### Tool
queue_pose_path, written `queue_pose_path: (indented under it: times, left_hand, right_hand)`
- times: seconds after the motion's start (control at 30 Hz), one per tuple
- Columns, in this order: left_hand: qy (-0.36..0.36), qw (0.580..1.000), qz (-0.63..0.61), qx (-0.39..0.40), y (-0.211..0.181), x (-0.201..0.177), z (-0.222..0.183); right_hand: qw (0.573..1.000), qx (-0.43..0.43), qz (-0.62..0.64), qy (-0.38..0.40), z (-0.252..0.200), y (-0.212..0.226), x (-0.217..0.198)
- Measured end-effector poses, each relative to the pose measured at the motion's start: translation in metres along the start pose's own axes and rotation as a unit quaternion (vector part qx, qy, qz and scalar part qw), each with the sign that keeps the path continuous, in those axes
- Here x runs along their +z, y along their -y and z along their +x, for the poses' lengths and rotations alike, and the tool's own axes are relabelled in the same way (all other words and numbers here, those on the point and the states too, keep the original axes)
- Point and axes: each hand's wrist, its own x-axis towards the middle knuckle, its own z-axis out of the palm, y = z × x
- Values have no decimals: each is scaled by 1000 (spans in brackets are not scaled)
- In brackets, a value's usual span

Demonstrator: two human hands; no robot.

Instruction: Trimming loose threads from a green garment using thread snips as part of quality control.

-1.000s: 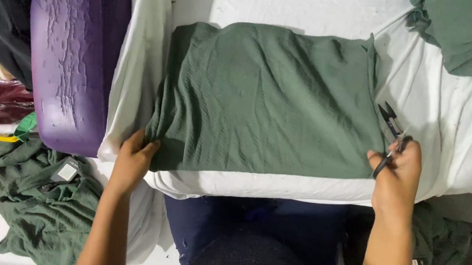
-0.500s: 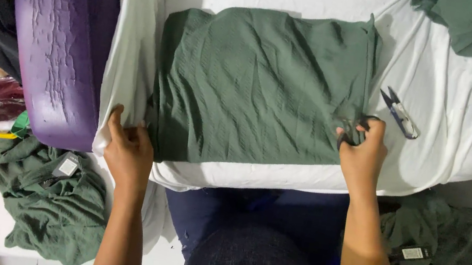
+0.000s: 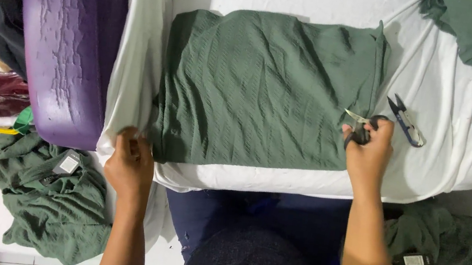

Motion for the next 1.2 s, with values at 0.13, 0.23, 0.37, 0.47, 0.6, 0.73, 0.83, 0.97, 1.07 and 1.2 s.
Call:
queue_pose_path:
  times: [0.13,0.23,0.37,0.47,0.6,0.73,0.83,0.97,1.07,1.2]
  left_hand:
    - [16,999,23,23,24,15,-14]
    - [40,999,3,30,25,18,-20]
    - [44,997,-30,54,22,31,-20]
    - [58,997,-35,37,23,41,-24]
    - [75,995,-68,-21,38,25,-32]
    - [76,988,-108,-81,32,23,-37]
    - [47,970,-192,-142,34,32,-47]
    - [-15,921,-284,-265,3,22,-37]
    - [-45,928,-276,-245,-14,18,-27]
    - [-32,922,-316,-220,-2,19,-33]
  right_hand:
    - [1000,-11,-16,-15,2,-11,5]
    - [1000,-11,11,-27,0,-14,-1]
    - [999,-33,29,-28,0,-15,-9]
    - [998,-49,36,-24,-2,-2,-17]
    - [998,-50,29,-34,-11,-25,-34]
    - [990,-67,-98,-78,-16,-25,-33]
    - [962,-138,-191,-141,-16,-20,-23]
    - [964,-210,-73,-143,-16,18,8]
    - [973,-188,-38,-125,-22,12,35]
    - [969,-216,-49,-109,-28,7,38]
